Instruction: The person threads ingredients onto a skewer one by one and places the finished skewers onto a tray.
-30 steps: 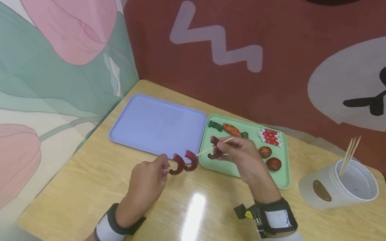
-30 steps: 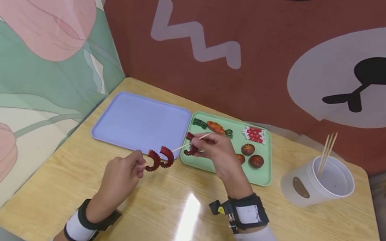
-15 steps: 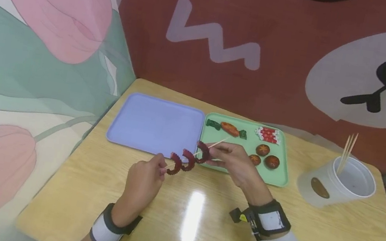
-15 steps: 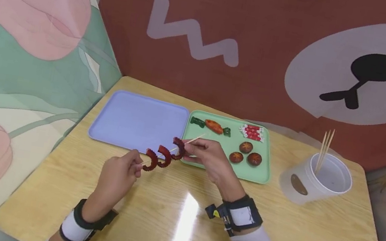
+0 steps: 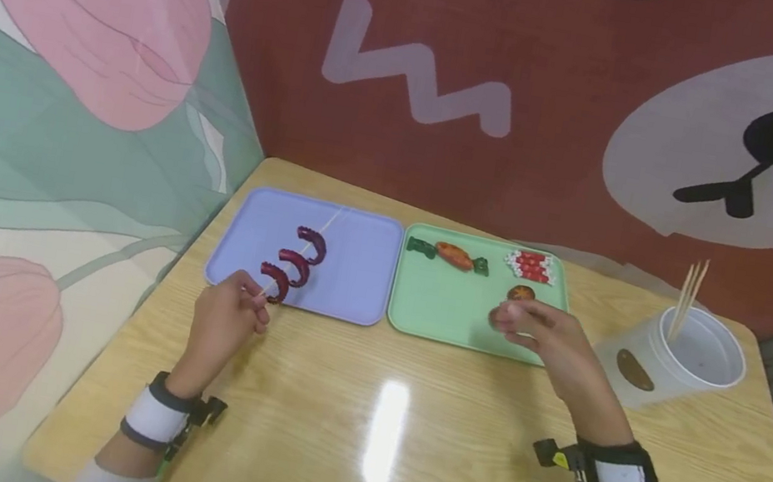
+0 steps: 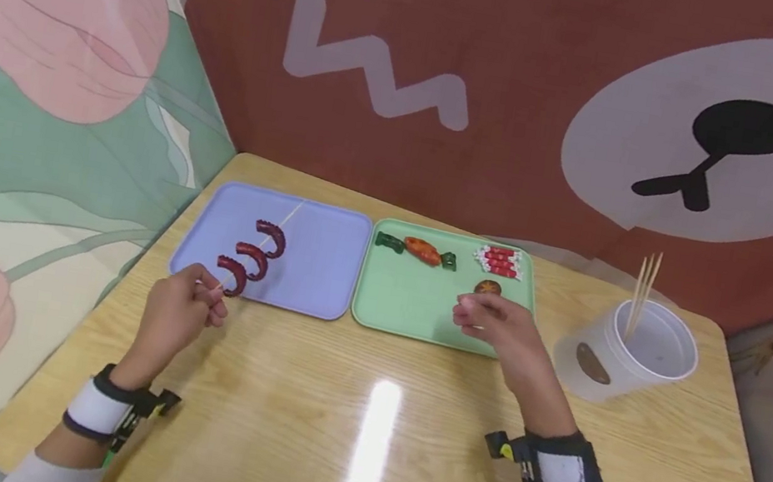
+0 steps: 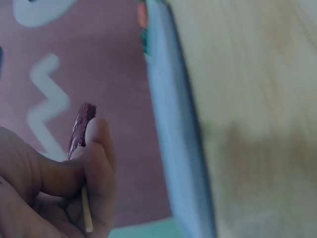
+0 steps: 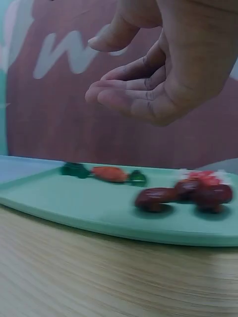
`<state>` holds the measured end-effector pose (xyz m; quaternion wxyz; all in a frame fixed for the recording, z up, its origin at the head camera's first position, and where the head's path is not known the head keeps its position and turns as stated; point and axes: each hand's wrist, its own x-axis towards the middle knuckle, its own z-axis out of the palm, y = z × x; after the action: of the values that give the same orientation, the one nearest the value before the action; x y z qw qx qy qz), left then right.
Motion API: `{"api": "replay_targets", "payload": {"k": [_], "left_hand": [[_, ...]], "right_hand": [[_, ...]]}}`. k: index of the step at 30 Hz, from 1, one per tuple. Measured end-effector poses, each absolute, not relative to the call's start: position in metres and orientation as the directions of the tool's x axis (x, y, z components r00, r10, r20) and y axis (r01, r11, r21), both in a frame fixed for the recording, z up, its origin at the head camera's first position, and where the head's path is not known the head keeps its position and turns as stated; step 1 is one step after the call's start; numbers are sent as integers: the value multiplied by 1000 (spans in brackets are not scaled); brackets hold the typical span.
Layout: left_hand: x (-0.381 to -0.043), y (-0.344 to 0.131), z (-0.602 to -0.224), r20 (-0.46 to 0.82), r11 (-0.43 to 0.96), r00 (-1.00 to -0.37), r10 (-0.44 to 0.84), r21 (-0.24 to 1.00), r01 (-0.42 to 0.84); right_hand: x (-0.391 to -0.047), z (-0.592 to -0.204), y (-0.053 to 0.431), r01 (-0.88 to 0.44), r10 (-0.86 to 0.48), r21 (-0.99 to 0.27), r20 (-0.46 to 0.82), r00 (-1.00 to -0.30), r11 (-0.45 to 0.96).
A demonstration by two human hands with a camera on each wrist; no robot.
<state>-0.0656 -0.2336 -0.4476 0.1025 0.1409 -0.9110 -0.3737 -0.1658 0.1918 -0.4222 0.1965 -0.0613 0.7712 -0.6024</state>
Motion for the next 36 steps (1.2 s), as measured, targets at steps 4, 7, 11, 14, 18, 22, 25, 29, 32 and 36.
{"api": "replay_targets", "payload": {"k": [4, 7, 11, 14, 18, 22, 25, 29, 32, 36], "left_hand": [[-81, -270, -461, -40, 576, -924, -381, 771, -271], [-91, -290, -471, -77, 587, -917, -392, 747, -314], [-104, -303, -478, -89, 638, -924, -373, 698, -325], [-112, -308, -479, -108, 652, -929, -353, 684, -327], [-116, -313, -475, -152, 664, -936, -316, 669, -333], [-114, -321, -469, -141, 824, -955, -261, 482, -297], [-113, -322, -467, -109, 927, -970, -215, 290, -238], [-111, -318, -467, -53, 962, -981, -187, 192, -194], [-109, -314, -466, -9, 969, -984, -177, 171, -176], [-107, -309, -464, -41, 971, -983, -179, 154, -183]], "right_hand": [[-159, -419, 221, 115, -319, -957, -200, -927, 266], [-153, -417, 237, 93, -327, -960, -180, -928, 264], [-146, -417, 250, 81, -326, -953, -179, -928, 293], [-143, -418, 253, 95, -316, -950, -192, -929, 298], [-142, -416, 252, 74, -306, -943, -179, -935, 326], [-144, -409, 248, 11, -289, -902, -150, -945, 432], [-144, -399, 247, -7, -213, -846, -126, -969, 533], [-145, -382, 251, -50, -42, -722, 28, -999, 690], [-153, -373, 262, -116, 55, -586, 267, -962, 802], [-170, -368, 281, -161, 102, -418, 540, -835, 894]]}}
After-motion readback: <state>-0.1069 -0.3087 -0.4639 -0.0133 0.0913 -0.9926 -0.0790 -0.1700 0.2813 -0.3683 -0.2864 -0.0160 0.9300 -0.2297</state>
